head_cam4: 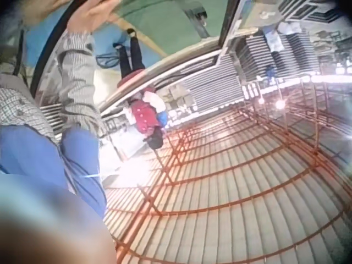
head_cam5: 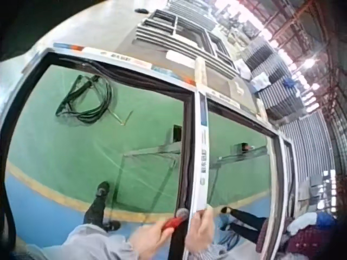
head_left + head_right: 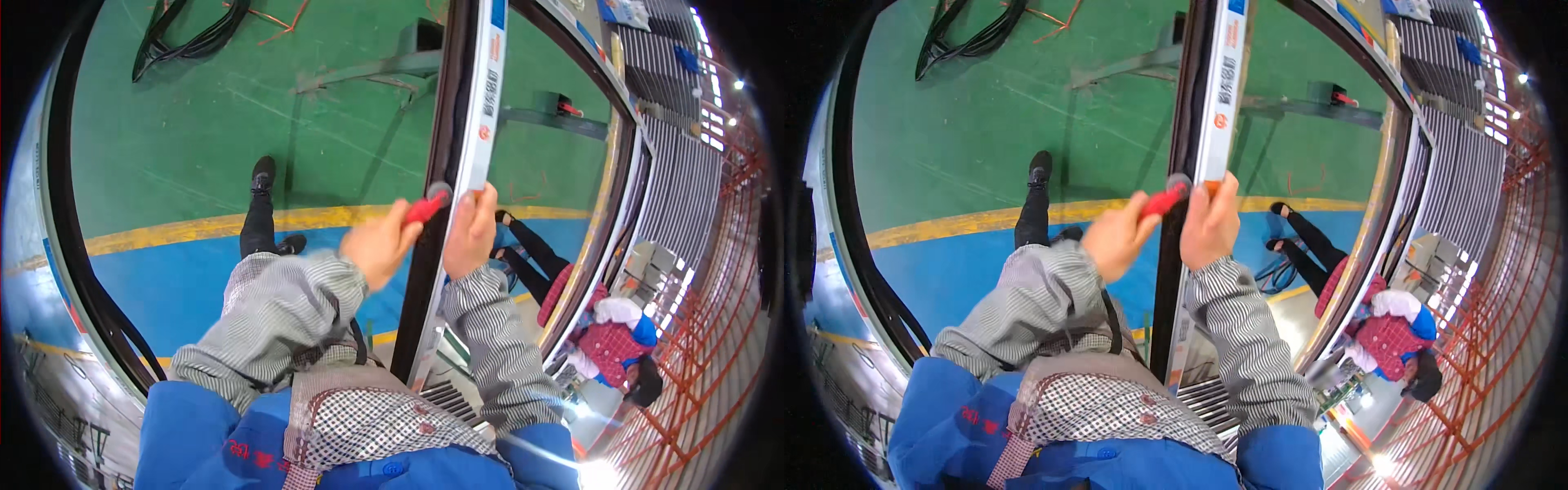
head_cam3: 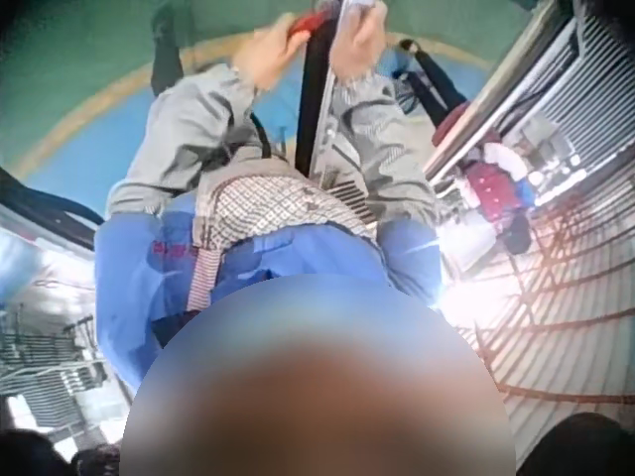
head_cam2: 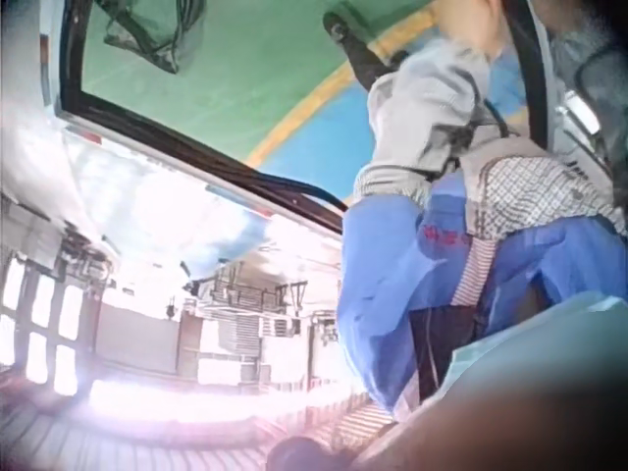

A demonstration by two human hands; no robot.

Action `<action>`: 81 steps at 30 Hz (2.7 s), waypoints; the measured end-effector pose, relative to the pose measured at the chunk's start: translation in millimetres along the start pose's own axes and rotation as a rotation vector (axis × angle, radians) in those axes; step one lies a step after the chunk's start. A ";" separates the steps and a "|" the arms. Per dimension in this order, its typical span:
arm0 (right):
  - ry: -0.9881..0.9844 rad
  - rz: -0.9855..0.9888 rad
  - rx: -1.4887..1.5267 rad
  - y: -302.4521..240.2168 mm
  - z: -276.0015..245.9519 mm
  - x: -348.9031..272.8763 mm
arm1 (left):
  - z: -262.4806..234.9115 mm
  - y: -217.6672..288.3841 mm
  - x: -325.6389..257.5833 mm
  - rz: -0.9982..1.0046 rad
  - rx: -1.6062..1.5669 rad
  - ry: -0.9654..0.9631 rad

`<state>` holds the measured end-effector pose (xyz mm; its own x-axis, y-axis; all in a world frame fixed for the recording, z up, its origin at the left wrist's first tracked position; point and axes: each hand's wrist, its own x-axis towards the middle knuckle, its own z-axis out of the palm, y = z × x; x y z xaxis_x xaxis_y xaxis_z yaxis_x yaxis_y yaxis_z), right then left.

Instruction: Assembling or finishing metal window frames by applying a seal or protective strip.

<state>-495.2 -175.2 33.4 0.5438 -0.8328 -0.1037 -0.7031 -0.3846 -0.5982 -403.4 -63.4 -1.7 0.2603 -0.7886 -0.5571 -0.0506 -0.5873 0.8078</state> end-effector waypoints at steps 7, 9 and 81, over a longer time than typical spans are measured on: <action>0.042 -0.064 -0.080 -0.6 5.8 3.1 | -25.7 17.6 37.4 0.084 -0.009 0.188; 0.022 -0.003 -0.066 -1.9 9.7 1.6 | -22.4 9.4 33.9 0.075 -0.026 0.184; 0.529 0.324 1.274 -179.8 189.2 270.6 | -341.7 90.6 183.4 0.549 1.098 0.543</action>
<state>-135.0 -256.1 -37.5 0.0077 -0.9714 -0.2373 0.2815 0.2298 -0.9316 -30.8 -199.0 35.2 0.2905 -0.9466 0.1399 -0.9467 -0.2631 0.1859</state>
